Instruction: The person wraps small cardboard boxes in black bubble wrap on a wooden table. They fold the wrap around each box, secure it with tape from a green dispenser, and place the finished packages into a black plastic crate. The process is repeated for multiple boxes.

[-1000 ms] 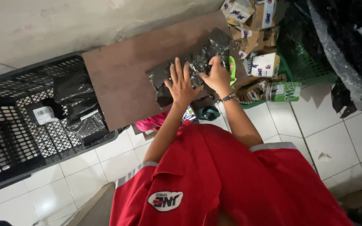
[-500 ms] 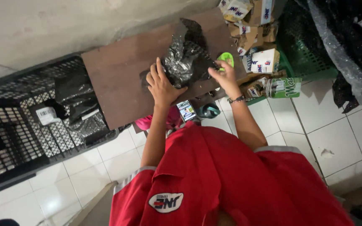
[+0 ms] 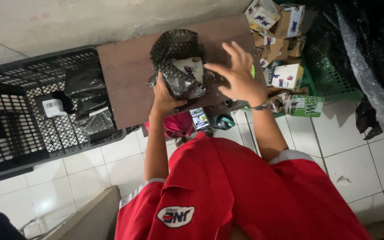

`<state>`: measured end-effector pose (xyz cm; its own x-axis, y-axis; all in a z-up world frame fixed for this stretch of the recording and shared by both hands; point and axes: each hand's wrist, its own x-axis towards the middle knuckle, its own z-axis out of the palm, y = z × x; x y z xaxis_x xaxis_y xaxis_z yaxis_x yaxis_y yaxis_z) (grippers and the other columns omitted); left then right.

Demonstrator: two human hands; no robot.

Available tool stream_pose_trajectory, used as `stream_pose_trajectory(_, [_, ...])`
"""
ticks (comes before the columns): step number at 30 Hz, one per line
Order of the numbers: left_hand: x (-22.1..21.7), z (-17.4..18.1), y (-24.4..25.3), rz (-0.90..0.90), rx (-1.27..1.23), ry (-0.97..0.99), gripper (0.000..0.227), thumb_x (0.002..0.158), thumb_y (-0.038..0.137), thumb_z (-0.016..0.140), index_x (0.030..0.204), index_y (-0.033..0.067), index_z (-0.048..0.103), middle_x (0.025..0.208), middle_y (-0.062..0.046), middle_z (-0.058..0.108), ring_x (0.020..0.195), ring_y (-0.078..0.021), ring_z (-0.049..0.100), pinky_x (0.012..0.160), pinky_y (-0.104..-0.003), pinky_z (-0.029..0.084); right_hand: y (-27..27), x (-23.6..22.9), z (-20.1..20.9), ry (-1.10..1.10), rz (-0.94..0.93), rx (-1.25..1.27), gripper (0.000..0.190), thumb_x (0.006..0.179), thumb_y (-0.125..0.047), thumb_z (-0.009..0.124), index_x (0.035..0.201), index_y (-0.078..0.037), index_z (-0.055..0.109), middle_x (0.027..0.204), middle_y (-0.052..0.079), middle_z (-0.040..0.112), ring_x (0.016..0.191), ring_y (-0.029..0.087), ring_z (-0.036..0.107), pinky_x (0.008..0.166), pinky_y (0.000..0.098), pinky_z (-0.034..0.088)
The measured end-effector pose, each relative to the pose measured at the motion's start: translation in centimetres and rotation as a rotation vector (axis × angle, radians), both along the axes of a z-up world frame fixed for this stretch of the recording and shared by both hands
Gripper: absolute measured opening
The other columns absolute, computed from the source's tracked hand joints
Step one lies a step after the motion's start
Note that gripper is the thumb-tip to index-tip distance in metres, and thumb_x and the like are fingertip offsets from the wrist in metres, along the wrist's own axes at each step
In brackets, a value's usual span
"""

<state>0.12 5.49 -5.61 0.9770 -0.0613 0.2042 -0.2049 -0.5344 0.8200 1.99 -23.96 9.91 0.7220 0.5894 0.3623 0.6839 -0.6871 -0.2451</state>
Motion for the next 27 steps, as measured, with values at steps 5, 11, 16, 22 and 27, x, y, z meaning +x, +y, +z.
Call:
stream_pose_trajectory(5, [0.2, -1.3, -0.2, -0.010, 0.145, 0.226, 0.154, 0.044, 0.035, 0.102, 0.160, -0.0017, 0.007, 0.160, -0.026, 0.032, 0.145, -0.0456, 0.032, 0.117, -0.051, 0.030, 3.1, 0.5, -0.6, 0.008, 0.047, -0.063, 0.031, 0.063, -0.013, 0.090, 0.090, -0.024, 0.078, 0.160, 0.009, 0.042, 0.155, 0.039, 0.025, 0.120, 0.0670, 0.018])
stream_pose_trajectory(11, [1.3, -3.4, 0.3, -0.003, 0.223, 0.312, 0.159, 0.043, 0.046, 0.101, 0.158, -0.0029, 0.003, 0.158, -0.025, 0.033, 0.146, -0.0423, 0.033, 0.119, -0.053, 0.025, -0.5, 0.8, 3.1, 0.333, 0.203, 0.277, 0.012, 0.091, -0.029, 0.084, 0.092, -0.023, 0.073, 0.118, -0.013, 0.071, 0.135, 0.009, 0.060, 0.124, 0.0500, 0.028])
stream_pose_trajectory(16, [1.1, -4.5, 0.3, -0.001, 0.231, 0.259, 0.158, 0.043, 0.047, 0.101, 0.158, -0.0039, 0.003, 0.159, -0.026, 0.031, 0.146, -0.0428, 0.031, 0.119, -0.054, 0.023, 4.0, -1.3, 4.4, -0.174, 0.261, 0.036, 0.073, 0.057, -0.056, 0.080, 0.115, -0.012, 0.074, 0.109, 0.006, 0.068, 0.113, 0.024, 0.062, 0.108, 0.0494, 0.029])
stream_pose_trajectory(22, [1.4, -6.7, 0.7, -0.022, 0.277, 0.361, 0.150, 0.046, 0.051, 0.098, 0.156, -0.0071, 0.013, 0.156, -0.024, 0.038, 0.150, -0.0404, 0.034, 0.127, -0.051, 0.026, 5.6, -0.8, 0.5, 0.029, 0.133, -0.159, 0.024, 0.087, -0.038, 0.083, 0.091, -0.018, 0.071, 0.082, 0.002, 0.066, 0.084, 0.023, 0.064, 0.094, 0.0430, 0.043])
stream_pose_trajectory(27, [1.2, -6.7, 0.5, -0.022, 0.272, 0.284, 0.160, 0.045, 0.050, 0.100, 0.156, -0.0099, 0.003, 0.161, -0.028, 0.024, 0.150, -0.0432, 0.024, 0.121, -0.055, 0.021, 4.4, -0.2, 3.3, 0.269, 0.031, 0.255, 0.022, 0.099, -0.033, 0.078, 0.100, -0.013, 0.071, 0.086, 0.004, 0.064, 0.080, 0.018, 0.064, 0.078, 0.0362, 0.050])
